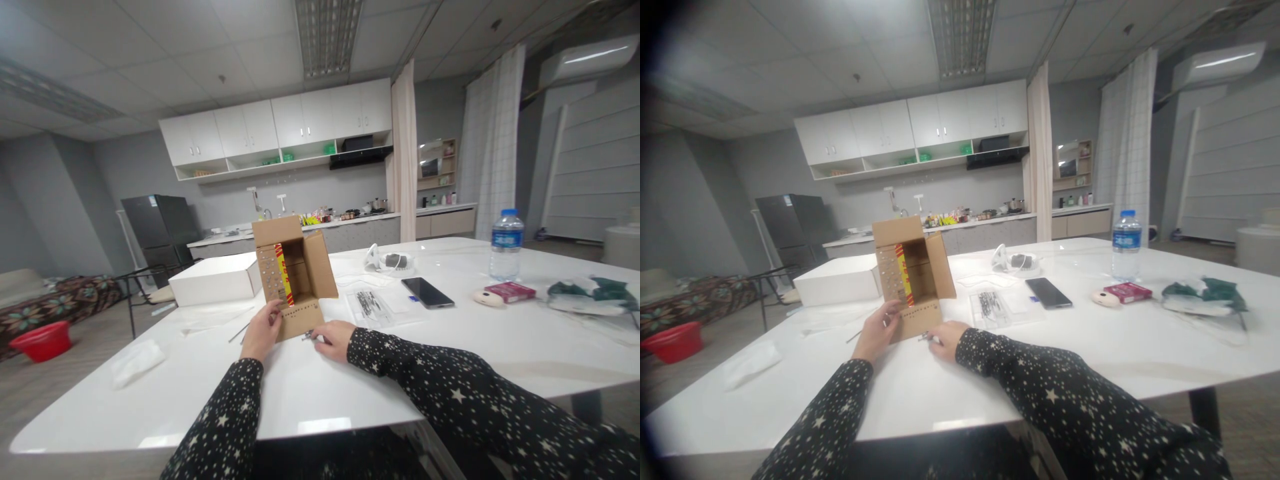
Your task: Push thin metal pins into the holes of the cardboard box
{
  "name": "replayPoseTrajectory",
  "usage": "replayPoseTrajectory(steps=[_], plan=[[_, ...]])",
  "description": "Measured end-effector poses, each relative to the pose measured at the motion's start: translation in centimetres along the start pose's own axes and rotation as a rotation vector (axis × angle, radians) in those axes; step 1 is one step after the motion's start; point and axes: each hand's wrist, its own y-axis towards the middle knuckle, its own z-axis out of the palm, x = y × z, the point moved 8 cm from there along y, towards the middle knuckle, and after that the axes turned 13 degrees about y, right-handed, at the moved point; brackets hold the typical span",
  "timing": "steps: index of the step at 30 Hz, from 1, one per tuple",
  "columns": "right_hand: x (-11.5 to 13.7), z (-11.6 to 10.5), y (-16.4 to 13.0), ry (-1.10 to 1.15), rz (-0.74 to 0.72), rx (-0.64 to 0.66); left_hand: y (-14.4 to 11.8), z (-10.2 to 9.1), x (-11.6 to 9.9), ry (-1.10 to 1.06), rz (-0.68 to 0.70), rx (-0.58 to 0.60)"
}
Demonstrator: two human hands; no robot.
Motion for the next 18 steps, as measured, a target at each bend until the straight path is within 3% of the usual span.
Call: replayPoseTrajectory(steps=[8,18], plan=[[0.17,-0.06,0.04,0.004,0.006,0.006,-0.07,0.1,-0.49,0.14,0.055,-0.009],[0.28,-0.17,-0.05,0.015,0.0,0.009,-0.28,-0.05,-0.88,0.145,0.054,-0.004]])
